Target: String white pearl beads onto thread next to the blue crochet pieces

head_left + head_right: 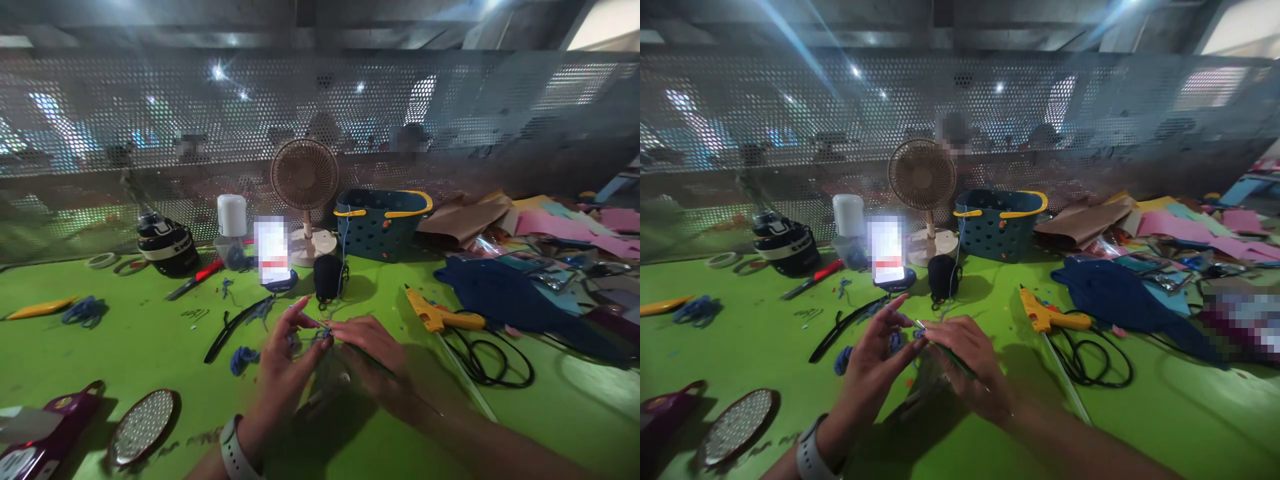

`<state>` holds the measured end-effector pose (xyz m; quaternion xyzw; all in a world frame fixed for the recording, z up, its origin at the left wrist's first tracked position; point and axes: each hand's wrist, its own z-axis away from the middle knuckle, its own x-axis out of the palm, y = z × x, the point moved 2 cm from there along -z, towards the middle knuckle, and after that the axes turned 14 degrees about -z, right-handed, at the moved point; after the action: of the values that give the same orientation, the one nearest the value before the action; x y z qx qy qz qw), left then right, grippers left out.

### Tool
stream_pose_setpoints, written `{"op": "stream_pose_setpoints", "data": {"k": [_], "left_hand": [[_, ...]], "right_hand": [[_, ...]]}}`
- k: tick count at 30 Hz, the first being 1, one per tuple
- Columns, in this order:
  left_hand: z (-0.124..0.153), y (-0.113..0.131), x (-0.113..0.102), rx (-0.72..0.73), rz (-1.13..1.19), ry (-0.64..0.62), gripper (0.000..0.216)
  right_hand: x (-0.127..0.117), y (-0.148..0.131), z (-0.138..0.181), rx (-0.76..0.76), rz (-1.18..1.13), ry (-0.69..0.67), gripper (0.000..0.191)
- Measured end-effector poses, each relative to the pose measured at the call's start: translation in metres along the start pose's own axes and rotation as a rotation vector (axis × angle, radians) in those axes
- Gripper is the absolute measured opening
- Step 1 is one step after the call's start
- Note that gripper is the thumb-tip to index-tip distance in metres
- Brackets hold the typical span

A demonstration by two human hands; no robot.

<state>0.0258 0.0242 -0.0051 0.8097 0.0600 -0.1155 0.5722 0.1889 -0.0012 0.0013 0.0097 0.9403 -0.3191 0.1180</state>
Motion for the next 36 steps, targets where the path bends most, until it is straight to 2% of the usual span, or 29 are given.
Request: {"op": "stream_pose_setpoints", "data": {"k": [9,15,20,26,28,33,36], "left_hand": [[0.0013,-0.0001,0.0003,0.025,-0.013,0.002,0.056],[0.0021,0.0024,-0.0004,0.075,-0.056,-0.004,0.044],[0.0017,0.0027,-0.0011,0.028,-0.074,0.008,0.031],[0.0022,0.0028,0.0000,-0.004,-0.045,-0.017,0.027],[0.0024,0.0027,0.0012,-0.018,-0.010,-0.013,0.031],[0.0022,0.0005,0.0047,-0.070,0.088,-0.042,0.057],[0.0015,-0.0002,0.0039,-0.065,0.018,-0.021,0.057]], "right_hand": [[0.0004,0.0022,0.0004,0.007,-0.007,0.012,0.034],[-0.0005,0.0033,0.0008,0.020,0.004,0.001,0.036],[-0.0007,0.0012,0.0017,0.023,-0.005,-0.001,0.035],[0.0000,0.0014,0.0024,0.032,-0.011,0.011,0.032],[0.0006,0.0014,0.0023,0.017,-0.013,0.019,0.031],[0.0007,-0.0007,0.0009,0.032,-0.010,0.013,0.030],[-0.0002,-0.0018,0.0002,0.046,-0.003,0.023,0.031]]}}
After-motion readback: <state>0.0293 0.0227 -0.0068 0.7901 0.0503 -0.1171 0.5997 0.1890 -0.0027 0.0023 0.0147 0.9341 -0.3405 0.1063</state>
